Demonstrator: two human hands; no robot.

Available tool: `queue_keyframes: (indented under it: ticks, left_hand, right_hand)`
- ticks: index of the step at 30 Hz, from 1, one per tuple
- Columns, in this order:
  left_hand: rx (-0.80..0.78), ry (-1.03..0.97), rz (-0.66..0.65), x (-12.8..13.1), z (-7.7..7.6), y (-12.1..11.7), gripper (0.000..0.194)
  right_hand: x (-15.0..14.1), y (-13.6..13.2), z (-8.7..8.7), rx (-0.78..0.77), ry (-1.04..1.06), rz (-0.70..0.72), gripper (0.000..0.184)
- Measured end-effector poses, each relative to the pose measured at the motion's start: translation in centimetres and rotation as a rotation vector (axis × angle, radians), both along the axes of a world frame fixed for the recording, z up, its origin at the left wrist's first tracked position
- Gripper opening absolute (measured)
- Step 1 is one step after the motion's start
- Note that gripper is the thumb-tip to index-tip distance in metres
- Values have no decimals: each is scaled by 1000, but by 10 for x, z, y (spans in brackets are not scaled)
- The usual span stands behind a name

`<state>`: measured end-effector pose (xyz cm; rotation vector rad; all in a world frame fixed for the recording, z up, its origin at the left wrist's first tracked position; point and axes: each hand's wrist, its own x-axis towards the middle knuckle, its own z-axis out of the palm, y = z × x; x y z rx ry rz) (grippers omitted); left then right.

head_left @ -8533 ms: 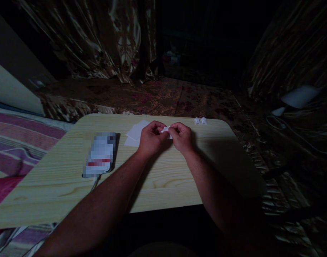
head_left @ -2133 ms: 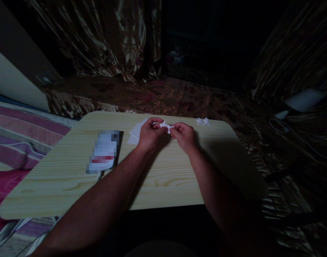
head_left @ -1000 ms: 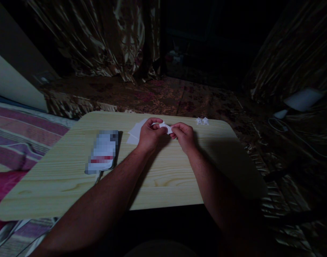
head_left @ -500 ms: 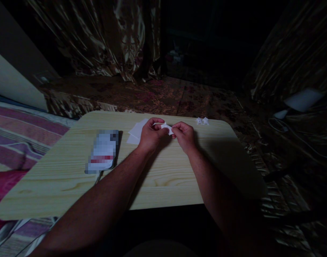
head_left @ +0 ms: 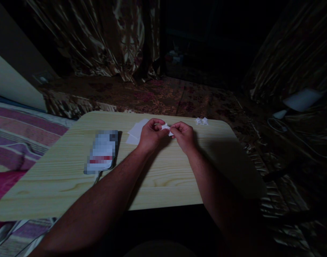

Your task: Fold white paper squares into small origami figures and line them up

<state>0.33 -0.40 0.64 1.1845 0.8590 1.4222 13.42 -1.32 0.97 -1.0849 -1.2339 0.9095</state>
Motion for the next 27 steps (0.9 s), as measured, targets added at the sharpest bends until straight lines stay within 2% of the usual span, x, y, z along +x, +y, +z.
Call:
queue_keyframes:
  ticks: [15, 20, 27]
  left_hand:
    - [-3, -2, 8, 2, 1, -1, 29]
    - [46, 14, -12, 1, -1, 0, 27]
    - [34, 18, -46, 1, 0, -1, 29]
  right_hand:
    - [1, 4, -5, 78, -52, -19, 10]
    - [0, 3, -3, 43, -43, -23, 10]
    - [1, 2, -2, 35, -39, -4, 8]
